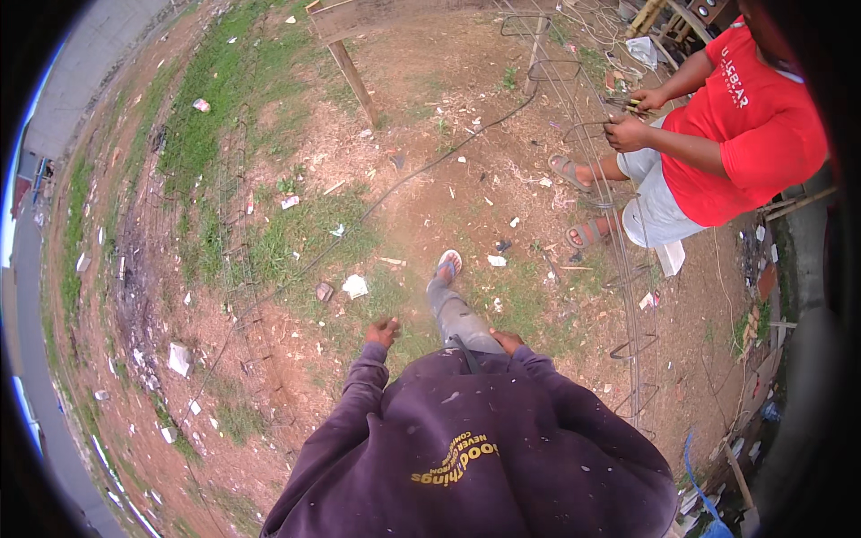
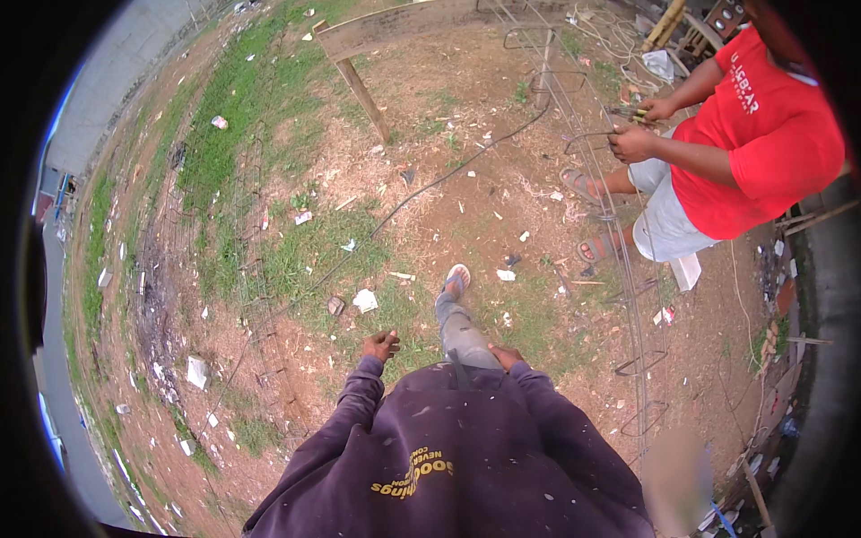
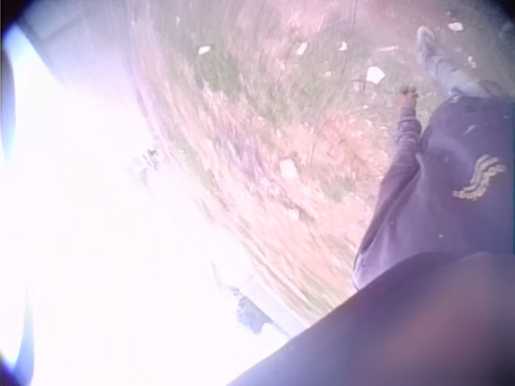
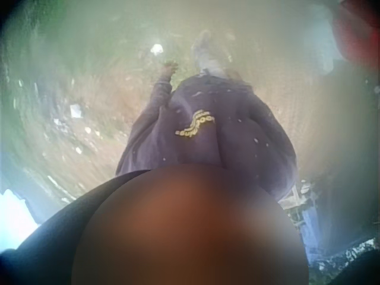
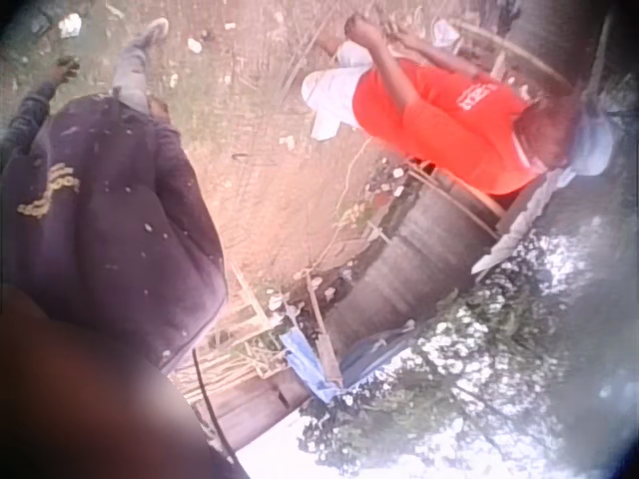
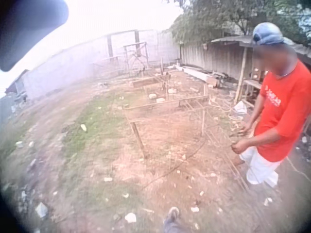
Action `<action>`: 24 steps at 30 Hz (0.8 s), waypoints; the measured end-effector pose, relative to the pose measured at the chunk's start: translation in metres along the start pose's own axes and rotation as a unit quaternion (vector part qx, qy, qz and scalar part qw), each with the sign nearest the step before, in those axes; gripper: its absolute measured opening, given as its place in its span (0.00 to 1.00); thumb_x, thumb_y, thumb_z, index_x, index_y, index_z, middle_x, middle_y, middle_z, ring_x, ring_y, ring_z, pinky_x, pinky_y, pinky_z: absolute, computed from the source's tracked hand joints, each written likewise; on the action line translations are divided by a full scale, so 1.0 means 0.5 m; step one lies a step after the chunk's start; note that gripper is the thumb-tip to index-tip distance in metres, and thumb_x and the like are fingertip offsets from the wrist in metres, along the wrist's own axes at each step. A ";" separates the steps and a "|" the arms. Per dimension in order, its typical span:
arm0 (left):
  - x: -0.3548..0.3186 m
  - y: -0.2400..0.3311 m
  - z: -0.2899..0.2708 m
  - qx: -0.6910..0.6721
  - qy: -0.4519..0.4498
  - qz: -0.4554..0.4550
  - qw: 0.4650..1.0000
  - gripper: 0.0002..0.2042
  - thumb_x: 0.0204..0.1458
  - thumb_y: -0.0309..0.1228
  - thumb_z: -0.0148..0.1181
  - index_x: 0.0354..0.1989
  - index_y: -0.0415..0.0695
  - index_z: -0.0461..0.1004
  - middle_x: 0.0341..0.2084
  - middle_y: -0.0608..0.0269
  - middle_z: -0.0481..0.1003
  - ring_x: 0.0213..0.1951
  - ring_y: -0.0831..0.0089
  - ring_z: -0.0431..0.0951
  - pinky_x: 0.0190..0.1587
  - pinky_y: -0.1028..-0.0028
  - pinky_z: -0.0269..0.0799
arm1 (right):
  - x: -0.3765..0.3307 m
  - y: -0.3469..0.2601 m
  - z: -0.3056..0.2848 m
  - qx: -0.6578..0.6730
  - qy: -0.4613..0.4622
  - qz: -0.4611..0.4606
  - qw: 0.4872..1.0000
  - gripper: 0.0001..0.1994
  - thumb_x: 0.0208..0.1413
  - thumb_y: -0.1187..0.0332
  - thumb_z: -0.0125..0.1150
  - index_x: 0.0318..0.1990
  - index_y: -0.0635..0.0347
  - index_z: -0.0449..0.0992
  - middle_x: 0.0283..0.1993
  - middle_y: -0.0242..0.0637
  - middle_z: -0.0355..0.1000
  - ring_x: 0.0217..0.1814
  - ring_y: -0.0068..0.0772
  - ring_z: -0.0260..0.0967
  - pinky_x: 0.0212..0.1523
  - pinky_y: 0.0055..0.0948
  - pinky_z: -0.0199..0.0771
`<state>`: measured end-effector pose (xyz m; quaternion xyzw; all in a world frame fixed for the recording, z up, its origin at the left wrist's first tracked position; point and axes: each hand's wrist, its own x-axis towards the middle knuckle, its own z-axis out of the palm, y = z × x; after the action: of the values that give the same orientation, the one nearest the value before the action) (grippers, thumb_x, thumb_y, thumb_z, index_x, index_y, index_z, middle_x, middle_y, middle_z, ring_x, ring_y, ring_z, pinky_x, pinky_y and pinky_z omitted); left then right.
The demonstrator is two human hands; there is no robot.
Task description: The person assembles a rebar cage by hand, positioning and tying steel bars together with wire. A coworker assists by holding the structure and using pliers to twist the wire ties.
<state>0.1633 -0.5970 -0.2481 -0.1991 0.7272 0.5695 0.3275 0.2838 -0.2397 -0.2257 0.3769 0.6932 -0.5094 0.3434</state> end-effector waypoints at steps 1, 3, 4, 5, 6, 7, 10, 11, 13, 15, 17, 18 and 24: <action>0.010 0.019 0.002 0.004 -0.009 0.002 1.000 0.20 0.54 0.43 0.59 0.46 0.38 0.74 0.35 0.58 0.79 0.31 0.68 0.80 0.31 0.70 0.71 | 0.041 -0.044 0.000 -0.047 0.007 -0.009 0.999 0.33 0.52 0.37 0.51 0.48 0.60 0.77 0.54 0.46 0.72 0.54 0.45 0.70 0.52 0.37 0.67; 0.051 0.076 -0.044 0.036 -0.009 -0.031 0.999 0.21 0.54 0.43 0.59 0.46 0.37 0.74 0.34 0.57 0.79 0.31 0.67 0.80 0.33 0.69 0.72 | 0.144 -0.147 -0.023 -0.050 -0.026 -0.037 0.998 0.33 0.52 0.38 0.51 0.49 0.59 0.76 0.55 0.46 0.71 0.56 0.46 0.69 0.54 0.38 0.66; 0.055 0.089 -0.079 0.060 -0.002 -0.077 0.995 0.21 0.54 0.43 0.59 0.45 0.36 0.74 0.34 0.56 0.79 0.31 0.67 0.80 0.33 0.69 0.72 | 0.180 -0.180 -0.037 -0.050 -0.043 -0.032 0.997 0.32 0.52 0.38 0.51 0.50 0.58 0.76 0.55 0.47 0.71 0.57 0.47 0.68 0.55 0.38 0.65; 0.060 0.102 -0.114 0.082 0.002 -0.123 0.989 0.21 0.53 0.43 0.59 0.45 0.35 0.74 0.34 0.55 0.79 0.31 0.67 0.80 0.34 0.68 0.73 | 0.228 -0.229 -0.044 -0.100 -0.054 0.040 0.993 0.32 0.52 0.38 0.49 0.51 0.57 0.75 0.56 0.48 0.69 0.60 0.49 0.65 0.59 0.38 0.63; 0.078 0.123 -0.153 0.082 0.015 -0.152 0.985 0.22 0.53 0.43 0.59 0.45 0.35 0.74 0.34 0.55 0.79 0.31 0.66 0.80 0.34 0.68 0.73 | 0.254 -0.265 -0.045 -0.148 -0.058 0.023 0.987 0.33 0.52 0.38 0.48 0.51 0.57 0.75 0.57 0.49 0.69 0.60 0.49 0.65 0.60 0.38 0.63; 0.099 0.148 -0.195 0.064 0.034 -0.171 0.983 0.22 0.53 0.43 0.59 0.46 0.36 0.74 0.34 0.55 0.79 0.32 0.65 0.80 0.33 0.67 0.74 | 0.273 -0.302 -0.049 -0.199 -0.045 0.020 0.979 0.33 0.52 0.38 0.48 0.52 0.57 0.75 0.57 0.49 0.68 0.60 0.49 0.65 0.60 0.38 0.63; 0.182 0.216 -0.276 -0.001 0.116 -0.123 0.986 0.22 0.53 0.43 0.60 0.46 0.36 0.73 0.33 0.56 0.79 0.33 0.64 0.81 0.31 0.64 0.75 | 0.310 -0.399 -0.085 -0.329 -0.076 -0.013 0.941 0.31 0.50 0.40 0.52 0.52 0.55 0.75 0.57 0.48 0.68 0.60 0.49 0.65 0.61 0.38 0.63; 0.217 0.246 -0.291 0.054 0.160 -0.115 0.979 0.22 0.52 0.42 0.60 0.46 0.34 0.73 0.33 0.54 0.79 0.32 0.64 0.80 0.31 0.67 0.76 | 0.313 -0.431 -0.088 -0.388 -0.075 -0.044 0.918 0.29 0.49 0.42 0.54 0.52 0.54 0.75 0.56 0.47 0.69 0.60 0.49 0.65 0.60 0.38 0.63; 0.288 0.319 -0.300 0.117 0.219 -0.042 0.968 0.21 0.52 0.41 0.61 0.45 0.34 0.74 0.32 0.54 0.79 0.31 0.66 0.80 0.33 0.69 0.76 | 0.324 -0.490 -0.109 -0.325 -0.023 -0.114 0.939 0.15 0.51 0.57 0.56 0.42 0.53 0.80 0.36 0.41 0.78 0.34 0.39 0.76 0.38 0.35 0.75; 0.338 0.405 -0.276 0.095 0.209 0.025 0.973 0.20 0.52 0.41 0.59 0.42 0.33 0.76 0.31 0.55 0.79 0.31 0.69 0.80 0.35 0.70 0.76 | 0.352 -0.564 -0.120 -0.049 -0.040 0.006 0.998 0.09 0.55 0.64 0.57 0.38 0.58 0.78 0.29 0.37 0.74 0.23 0.31 0.71 0.19 0.32 0.70; 0.387 0.497 -0.230 0.117 0.188 0.032 0.975 0.22 0.51 0.46 0.58 0.43 0.38 0.77 0.32 0.51 0.79 0.32 0.63 0.80 0.40 0.65 0.74 | 0.405 -0.663 -0.120 -0.052 -0.056 -0.009 0.997 0.12 0.55 0.61 0.58 0.41 0.58 0.78 0.31 0.35 0.74 0.24 0.29 0.71 0.20 0.31 0.72; 0.417 0.541 -0.208 0.168 0.161 0.034 0.972 0.23 0.50 0.48 0.58 0.44 0.40 0.77 0.34 0.49 0.79 0.34 0.61 0.80 0.43 0.64 0.74 | 0.424 -0.706 -0.135 -0.046 -0.042 0.002 0.998 0.13 0.56 0.60 0.58 0.42 0.58 0.78 0.32 0.34 0.74 0.24 0.27 0.72 0.20 0.30 0.73; 0.618 0.687 -0.165 0.219 0.026 0.109 0.969 0.25 0.49 0.49 0.59 0.45 0.38 0.76 0.37 0.47 0.79 0.42 0.60 0.78 0.47 0.65 0.72 | 0.587 -1.208 -0.183 -0.067 -0.004 -0.147 0.987 0.23 0.54 0.52 0.61 0.49 0.61 0.75 0.36 0.40 0.75 0.25 0.28 0.73 0.20 0.27 0.71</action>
<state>-0.3032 -0.5569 -0.2144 -0.0566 0.8601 0.4229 0.2797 -0.3923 -0.2196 -0.1856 0.2452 0.7719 -0.5084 0.2925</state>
